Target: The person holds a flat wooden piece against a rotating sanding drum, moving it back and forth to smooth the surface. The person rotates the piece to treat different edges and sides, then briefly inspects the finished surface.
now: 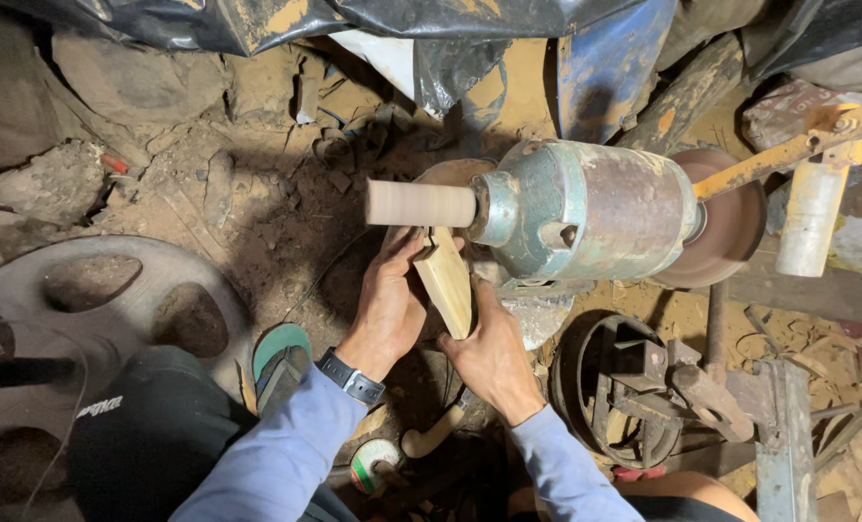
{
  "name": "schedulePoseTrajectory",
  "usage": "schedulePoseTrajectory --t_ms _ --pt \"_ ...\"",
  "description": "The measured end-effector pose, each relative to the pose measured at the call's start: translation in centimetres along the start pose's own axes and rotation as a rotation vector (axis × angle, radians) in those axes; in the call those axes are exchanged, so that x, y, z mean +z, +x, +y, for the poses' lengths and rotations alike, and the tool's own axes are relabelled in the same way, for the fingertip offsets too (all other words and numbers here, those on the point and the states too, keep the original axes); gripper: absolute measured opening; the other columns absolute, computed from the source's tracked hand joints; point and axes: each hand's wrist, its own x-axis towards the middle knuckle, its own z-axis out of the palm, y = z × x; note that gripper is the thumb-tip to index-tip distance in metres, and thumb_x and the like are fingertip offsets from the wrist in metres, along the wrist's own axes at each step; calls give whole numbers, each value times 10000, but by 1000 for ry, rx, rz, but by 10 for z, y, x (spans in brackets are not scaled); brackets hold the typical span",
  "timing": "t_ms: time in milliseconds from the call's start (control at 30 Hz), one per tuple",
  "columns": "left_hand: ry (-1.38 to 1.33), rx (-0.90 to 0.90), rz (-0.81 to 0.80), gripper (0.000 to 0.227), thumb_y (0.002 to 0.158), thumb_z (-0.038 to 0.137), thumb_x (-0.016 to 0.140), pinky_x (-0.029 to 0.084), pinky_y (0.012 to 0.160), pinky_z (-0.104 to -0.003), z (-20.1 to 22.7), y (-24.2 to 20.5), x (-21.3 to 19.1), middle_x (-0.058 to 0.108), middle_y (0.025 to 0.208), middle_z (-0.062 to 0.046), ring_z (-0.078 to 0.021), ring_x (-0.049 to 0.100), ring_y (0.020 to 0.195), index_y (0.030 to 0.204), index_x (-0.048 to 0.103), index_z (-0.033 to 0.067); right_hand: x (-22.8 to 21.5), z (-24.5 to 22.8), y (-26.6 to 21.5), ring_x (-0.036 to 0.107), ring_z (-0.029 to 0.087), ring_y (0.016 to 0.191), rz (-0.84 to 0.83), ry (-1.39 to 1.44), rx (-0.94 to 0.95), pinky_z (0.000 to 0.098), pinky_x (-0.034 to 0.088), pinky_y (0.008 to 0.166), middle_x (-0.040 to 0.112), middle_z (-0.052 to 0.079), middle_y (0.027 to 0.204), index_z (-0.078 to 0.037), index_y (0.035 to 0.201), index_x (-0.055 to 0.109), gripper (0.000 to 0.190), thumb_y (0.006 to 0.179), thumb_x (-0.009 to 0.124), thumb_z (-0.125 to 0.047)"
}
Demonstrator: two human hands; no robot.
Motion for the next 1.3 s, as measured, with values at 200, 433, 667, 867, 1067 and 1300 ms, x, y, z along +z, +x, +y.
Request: schedulePoseTrajectory --t_ms 200,433,667,867,1067,1300 --pt "45 -46 -2 426 1039 225 510 503 1064 -427 0 -18 3 659 1328 -139 -247 633 1218 1407 521 12 2 7 -15 702 463 1000 22 -26 -20 475 562 849 700 309 1080 7 1319 465 730 677 800 -88" --pt "55 -45 -86 431 1016 176 517 473 1102 -431 -1 -33 2 621 1406 -156 -264 605 1273 1418 503 22 5 28 -25 649 489 1070 48 -43 -119 481 535 882 652 306 1186 11 1364 435 810 654 813 -80" --pt "186 -60 -141 489 1007 255 539 450 1132 -404 8 -53 3 623 1431 -132 -234 586 1308 1435 510 22 11 43 -31 596 453 934 273 -277 -394 508 503 809 554 254 1042 56 1420 402 871 659 795 -97" --pt "478 -6 169 584 911 259 713 483 1059 -368 -1 -37 -25 669 1286 -116 -219 629 1198 1410 553 3 14 46 -48 588 412 985 51 -271 -360 514 484 860 557 280 1122 89 1488 320 1033 752 911 -331" --pt "319 -85 -33 594 925 221 743 462 1052 -345 -8 -12 -56 654 1279 -127 -206 603 1188 1407 544 -62 5 72 -23 690 302 1105 -552 583 99 399 547 951 722 170 1213 25 1446 494 690 857 776 -201" --pt "737 23 133 519 1000 310 640 383 1100 -302 -18 8 -55 575 1383 -30 -103 517 1286 1418 556 13 39 64 -22 713 290 945 -271 500 41 402 570 850 708 183 1048 -24 1408 458 555 874 607 -50"
